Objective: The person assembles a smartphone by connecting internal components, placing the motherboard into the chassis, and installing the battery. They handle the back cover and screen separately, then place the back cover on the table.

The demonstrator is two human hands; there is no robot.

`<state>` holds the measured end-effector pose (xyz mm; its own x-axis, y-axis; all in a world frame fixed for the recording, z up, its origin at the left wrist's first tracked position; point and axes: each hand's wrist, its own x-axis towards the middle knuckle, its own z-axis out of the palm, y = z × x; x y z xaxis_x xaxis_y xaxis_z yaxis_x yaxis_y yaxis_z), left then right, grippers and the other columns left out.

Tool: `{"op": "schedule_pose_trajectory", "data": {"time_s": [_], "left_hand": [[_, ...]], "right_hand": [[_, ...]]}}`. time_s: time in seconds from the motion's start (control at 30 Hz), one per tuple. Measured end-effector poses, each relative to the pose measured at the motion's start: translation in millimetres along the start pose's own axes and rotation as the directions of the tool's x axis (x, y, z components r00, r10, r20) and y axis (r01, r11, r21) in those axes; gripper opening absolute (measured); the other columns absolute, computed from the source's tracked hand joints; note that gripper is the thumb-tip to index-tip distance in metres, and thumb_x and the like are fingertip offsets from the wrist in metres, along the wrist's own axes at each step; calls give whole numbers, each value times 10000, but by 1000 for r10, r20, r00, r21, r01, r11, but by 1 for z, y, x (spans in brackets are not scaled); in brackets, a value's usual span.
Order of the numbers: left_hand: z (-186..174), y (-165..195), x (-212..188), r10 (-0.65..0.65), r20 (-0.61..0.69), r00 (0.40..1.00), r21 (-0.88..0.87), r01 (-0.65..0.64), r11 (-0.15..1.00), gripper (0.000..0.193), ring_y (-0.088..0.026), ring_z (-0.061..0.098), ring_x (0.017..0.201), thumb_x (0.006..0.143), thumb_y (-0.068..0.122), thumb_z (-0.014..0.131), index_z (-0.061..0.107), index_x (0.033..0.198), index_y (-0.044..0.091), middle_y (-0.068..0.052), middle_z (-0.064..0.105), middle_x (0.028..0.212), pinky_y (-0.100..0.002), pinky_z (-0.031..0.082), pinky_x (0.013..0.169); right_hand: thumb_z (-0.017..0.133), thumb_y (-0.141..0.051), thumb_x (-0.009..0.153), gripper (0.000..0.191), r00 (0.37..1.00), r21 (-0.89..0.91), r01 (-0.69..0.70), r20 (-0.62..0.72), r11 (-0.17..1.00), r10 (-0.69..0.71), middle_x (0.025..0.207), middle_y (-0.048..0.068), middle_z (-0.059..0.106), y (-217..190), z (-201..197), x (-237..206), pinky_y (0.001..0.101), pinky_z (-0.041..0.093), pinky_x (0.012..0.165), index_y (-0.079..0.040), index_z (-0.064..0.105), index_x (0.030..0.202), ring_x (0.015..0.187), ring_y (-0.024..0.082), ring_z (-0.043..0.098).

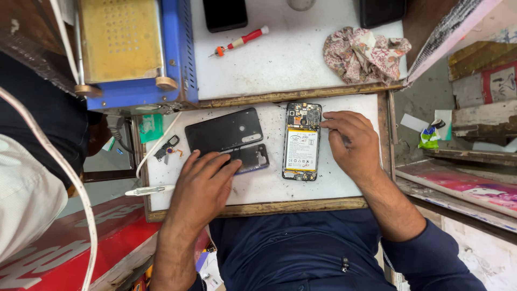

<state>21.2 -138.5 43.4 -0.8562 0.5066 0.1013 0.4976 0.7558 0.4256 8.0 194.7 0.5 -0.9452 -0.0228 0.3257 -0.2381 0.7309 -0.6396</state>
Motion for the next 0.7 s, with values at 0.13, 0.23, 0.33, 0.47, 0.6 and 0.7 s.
{"op": "schedule_pose_trajectory", "data": {"time_s": [0.13, 0.23, 0.33, 0.47, 0.6, 0.7], "left_hand": [[-8, 4, 0, -2, -114, 993, 68, 10, 998, 279, -265, 660, 1159, 850, 35, 723, 749, 1120, 102, -51, 735, 1134, -517, 444, 1102], [-13, 9, 4, -4, -197, 980, 87, 21, 996, 248, -230, 669, 1141, 888, 29, 742, 755, 1119, 118, -15, 736, 1090, -514, 437, 1133], [-13, 18, 10, 31, -284, 958, 110, 0, 994, 231, -248, 654, 1164, 867, 15, 752, 770, 1071, 122, -17, 731, 1066, -537, 411, 1141], [-4, 24, 23, 70, -352, 933, 136, -23, 990, 214, -289, 617, 1231, 855, 12, 759, 777, 1031, 132, -16, 725, 1089, -586, 355, 1174], [6, 21, 31, 89, -365, 927, 93, -59, 994, 221, -306, 600, 1251, 845, 22, 769, 778, 1038, 128, -25, 720, 1111, -600, 337, 1178], [12, 19, 31, 93, -356, 930, 64, -75, 995, 226, -306, 599, 1260, 848, 25, 775, 776, 1048, 129, -24, 714, 1116, -598, 336, 1184]], "right_hand": [[634, 74, 871, 232, 1000, 9, 13, 2, 1000, -13, 1166, 97, 764, 3, 0, 0, 371, 526, 982, -55, 764, 1013, 1136, 273, 699], [642, 76, 863, 234, 999, 15, 40, 0, 999, -40, 1149, 88, 763, 2, -1, 1, 382, 520, 1011, -54, 762, 1018, 1140, 266, 706], [649, 82, 854, 236, 998, 28, 68, -10, 997, -67, 1133, 75, 765, 1, -3, -1, 383, 520, 1014, -60, 757, 1010, 1157, 273, 699], [662, 103, 810, 266, 991, -12, 127, -37, 992, -128, 1084, 65, 770, 0, -5, -3, 379, 524, 989, -64, 762, 991, 1135, 290, 682], [659, 128, 823, 270, 986, 50, 168, -22, 985, -167, 1055, 53, 773, -3, -3, -1, 348, 552, 969, -64, 757, 986, 1102, 262, 690], [654, 141, 828, 268, 982, 84, 186, 0, 979, -187, 1052, 60, 774, -6, -2, -2, 344, 560, 943, -58, 756, 976, 1085, 253, 695]]}}
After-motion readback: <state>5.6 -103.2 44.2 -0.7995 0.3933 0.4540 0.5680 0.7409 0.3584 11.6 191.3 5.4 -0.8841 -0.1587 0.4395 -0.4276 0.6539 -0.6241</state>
